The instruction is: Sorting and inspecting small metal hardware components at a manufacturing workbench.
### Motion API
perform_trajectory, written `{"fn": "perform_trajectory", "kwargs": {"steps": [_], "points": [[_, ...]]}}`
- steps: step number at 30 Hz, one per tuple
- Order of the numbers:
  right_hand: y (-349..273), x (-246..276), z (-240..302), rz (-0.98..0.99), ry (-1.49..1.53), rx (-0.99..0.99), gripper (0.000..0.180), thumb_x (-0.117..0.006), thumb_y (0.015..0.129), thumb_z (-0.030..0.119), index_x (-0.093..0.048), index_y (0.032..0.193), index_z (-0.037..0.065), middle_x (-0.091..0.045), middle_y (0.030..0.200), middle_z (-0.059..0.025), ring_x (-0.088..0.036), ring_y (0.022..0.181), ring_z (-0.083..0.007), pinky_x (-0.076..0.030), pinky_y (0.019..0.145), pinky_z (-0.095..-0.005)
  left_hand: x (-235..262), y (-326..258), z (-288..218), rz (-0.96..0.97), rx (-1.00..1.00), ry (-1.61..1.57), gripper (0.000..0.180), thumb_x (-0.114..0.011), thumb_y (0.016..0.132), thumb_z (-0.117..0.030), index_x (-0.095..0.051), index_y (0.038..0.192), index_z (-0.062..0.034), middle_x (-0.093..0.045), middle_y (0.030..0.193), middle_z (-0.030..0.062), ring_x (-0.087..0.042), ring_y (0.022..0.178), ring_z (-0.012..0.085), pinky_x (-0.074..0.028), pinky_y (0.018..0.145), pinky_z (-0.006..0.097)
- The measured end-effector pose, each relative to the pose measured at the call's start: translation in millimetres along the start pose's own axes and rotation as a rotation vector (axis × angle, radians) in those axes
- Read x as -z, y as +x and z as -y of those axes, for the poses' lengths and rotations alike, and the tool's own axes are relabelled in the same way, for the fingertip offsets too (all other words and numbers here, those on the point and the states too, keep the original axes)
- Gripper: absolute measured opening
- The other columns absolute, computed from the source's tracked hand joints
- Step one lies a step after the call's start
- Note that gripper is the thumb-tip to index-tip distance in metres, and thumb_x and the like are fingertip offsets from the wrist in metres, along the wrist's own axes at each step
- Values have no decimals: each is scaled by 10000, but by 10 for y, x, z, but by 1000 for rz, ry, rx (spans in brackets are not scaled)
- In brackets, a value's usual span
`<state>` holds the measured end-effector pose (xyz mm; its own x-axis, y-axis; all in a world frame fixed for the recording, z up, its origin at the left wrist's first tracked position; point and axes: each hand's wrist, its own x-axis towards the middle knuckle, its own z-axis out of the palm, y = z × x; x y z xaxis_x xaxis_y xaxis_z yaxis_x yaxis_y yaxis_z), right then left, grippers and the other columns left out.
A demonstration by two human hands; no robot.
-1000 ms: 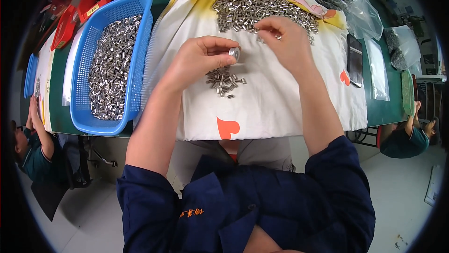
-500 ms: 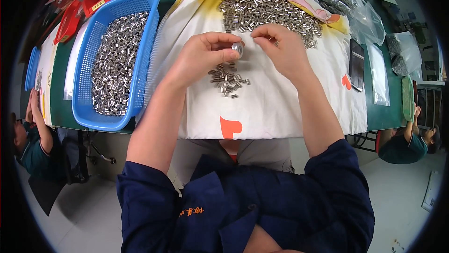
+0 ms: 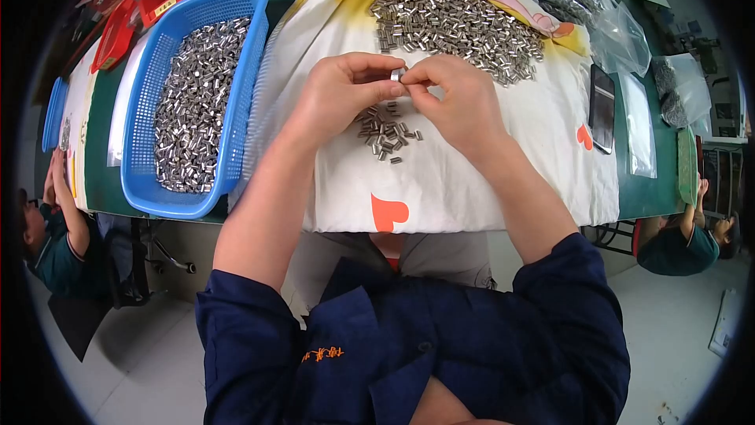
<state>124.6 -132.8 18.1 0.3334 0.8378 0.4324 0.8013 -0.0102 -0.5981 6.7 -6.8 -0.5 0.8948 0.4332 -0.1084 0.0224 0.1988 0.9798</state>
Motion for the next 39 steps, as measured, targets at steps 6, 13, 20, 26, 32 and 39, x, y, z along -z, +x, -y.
{"fn": "perform_trajectory", "kwargs": {"steps": [6,13,20,26,32,39], "points": [[55,158,2,192,197,-248,106,-622,698,88,-613,789,34,-619,755,-83,-591,626,-184,-460,581,-272,-8,-5,-44,45,34,65,295,-640,739,-16,-574,1021,42,-629,865,77,-592,773,100,-479,701,209],[133,408,-237,99,-51,-222,97,-581,698,93,-621,780,61,-601,766,-105,-571,717,-250,-449,650,-337,-7,-24,-63,63,112,128,279,-633,738,-13,-587,1011,26,-628,856,58,-590,771,91,-477,704,203],[86,350,-412,215,-391,-97,90,-583,688,67,-638,757,82,-582,747,-101,-553,777,-266,-437,701,-361,-14,-29,-62,105,59,134,256,-626,746,-15,-595,999,15,-624,847,38,-586,768,77,-471,698,197],[83,308,-424,203,-351,-120,77,-583,689,63,-637,743,53,-588,755,-101,-555,776,-268,-438,711,-364,-7,-28,-71,110,48,149,251,-621,750,-14,-596,998,14,-624,848,38,-585,771,77,-470,700,197],[70,355,-293,300,-416,-115,71,-559,707,48,-623,736,38,-591,761,-106,-553,781,-283,-431,715,-370,4,-24,-66,110,79,130,263,-618,747,-1,-586,1007,18,-619,857,38,-581,770,81,-472,701,203],[86,258,-65,184,252,-305,98,-582,747,66,-621,827,26,-613,770,-38,-537,681,-117,-433,641,-242,27,14,-14,39,20,4,312,-644,738,-29,-567,1035,26,-627,859,59,-587,778,93,-469,704,202]]}}
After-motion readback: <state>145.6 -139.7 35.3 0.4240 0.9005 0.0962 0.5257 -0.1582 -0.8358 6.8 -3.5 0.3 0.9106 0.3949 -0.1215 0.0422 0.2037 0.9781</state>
